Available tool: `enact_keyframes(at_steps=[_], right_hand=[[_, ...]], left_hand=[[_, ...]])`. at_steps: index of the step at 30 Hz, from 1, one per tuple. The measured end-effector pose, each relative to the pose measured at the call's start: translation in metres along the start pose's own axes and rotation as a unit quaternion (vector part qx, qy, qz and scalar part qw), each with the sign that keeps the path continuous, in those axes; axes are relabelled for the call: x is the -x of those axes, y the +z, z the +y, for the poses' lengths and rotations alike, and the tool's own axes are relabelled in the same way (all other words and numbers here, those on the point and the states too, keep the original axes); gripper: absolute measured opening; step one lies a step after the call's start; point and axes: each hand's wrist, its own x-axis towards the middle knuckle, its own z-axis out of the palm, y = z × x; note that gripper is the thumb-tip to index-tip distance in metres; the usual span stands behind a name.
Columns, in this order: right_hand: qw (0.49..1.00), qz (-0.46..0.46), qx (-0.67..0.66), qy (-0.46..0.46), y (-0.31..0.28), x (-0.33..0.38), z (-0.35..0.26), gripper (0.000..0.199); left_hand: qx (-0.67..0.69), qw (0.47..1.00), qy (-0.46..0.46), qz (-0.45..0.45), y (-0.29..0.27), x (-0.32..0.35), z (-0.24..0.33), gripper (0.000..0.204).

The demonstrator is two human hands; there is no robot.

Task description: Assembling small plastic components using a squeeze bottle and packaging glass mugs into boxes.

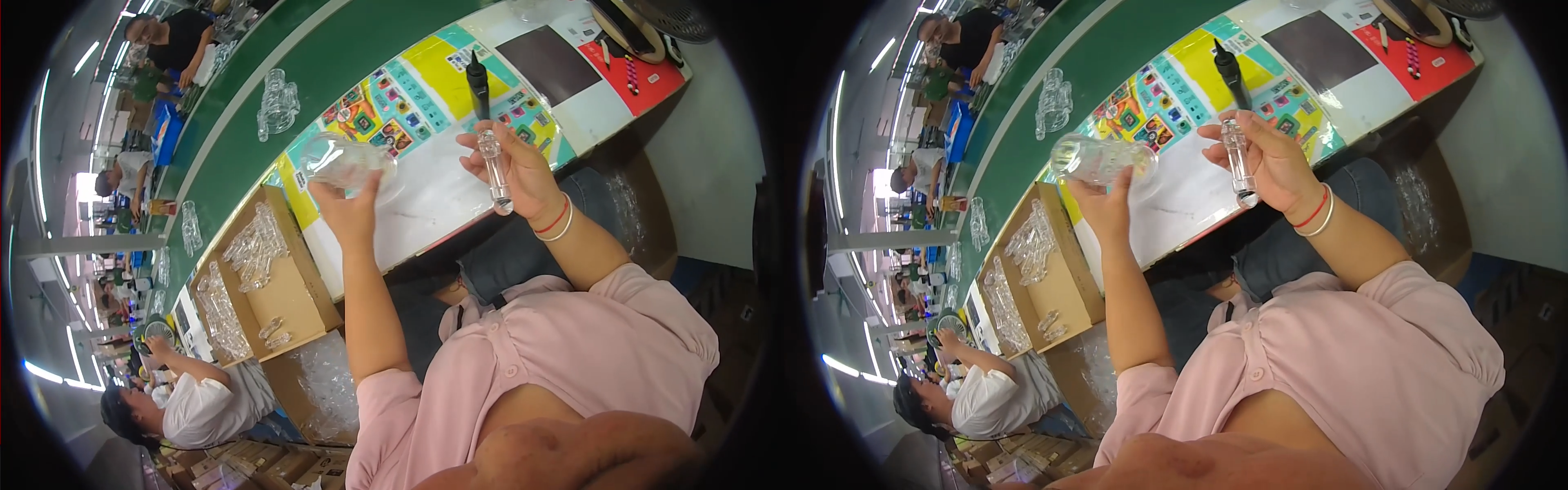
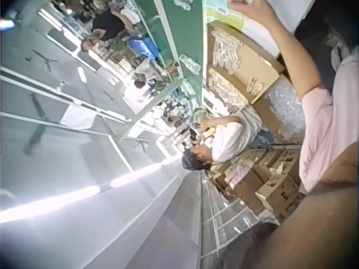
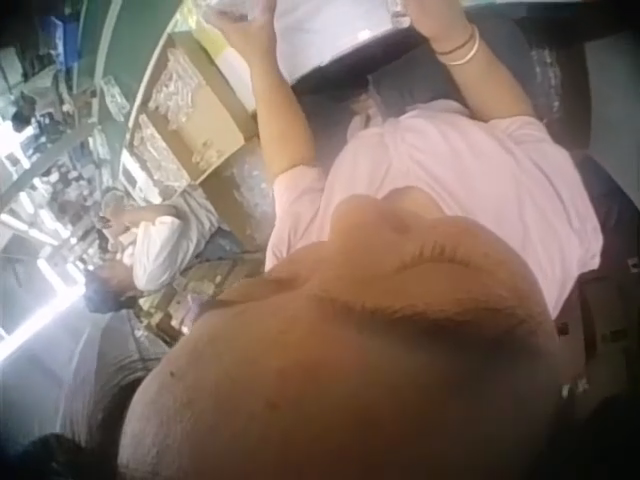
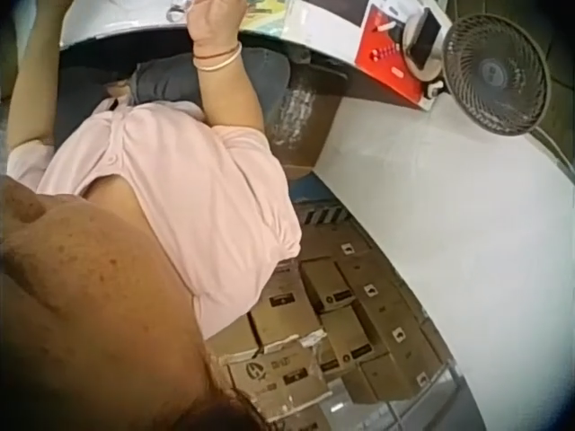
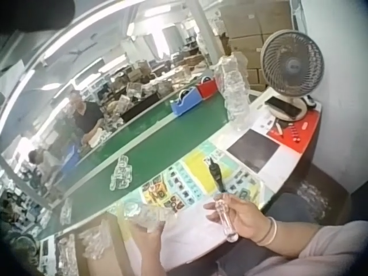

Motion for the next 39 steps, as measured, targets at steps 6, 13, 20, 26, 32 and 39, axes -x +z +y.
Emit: enact_keyframes(at_steps=[6,13,20,26,32,39], right_hand=[[0.998,0.028,0.057,-0.007,-0.003,0.005,0.000,0.028],[0.984,-0.007,0.162,-0.076,0.001,0.018,-0.003,0.027],[0.970,-0.077,0.225,-0.056,0.015,0.040,0.005,0.029],[0.962,-0.085,0.250,-0.066,0.017,0.047,0.012,0.027],[0.937,-0.071,0.316,-0.131,0.020,0.058,0.022,0.028],[0.936,-0.141,0.295,-0.134,0.040,0.051,0.005,0.044]], left_hand=[[-0.012,1.000,0.004,-0.003,0.032,0.013,-0.017,0.088],[0.126,0.990,0.048,-0.031,0.038,0.088,0.024,0.099],[0.091,0.991,0.069,-0.064,0.020,0.121,0.062,0.110],[0.030,0.994,0.074,-0.068,0.015,0.126,0.057,0.110],[-0.028,0.994,0.072,-0.082,0.014,0.128,0.063,0.112],[0.218,0.972,0.080,-0.045,0.015,0.148,0.065,0.105]])
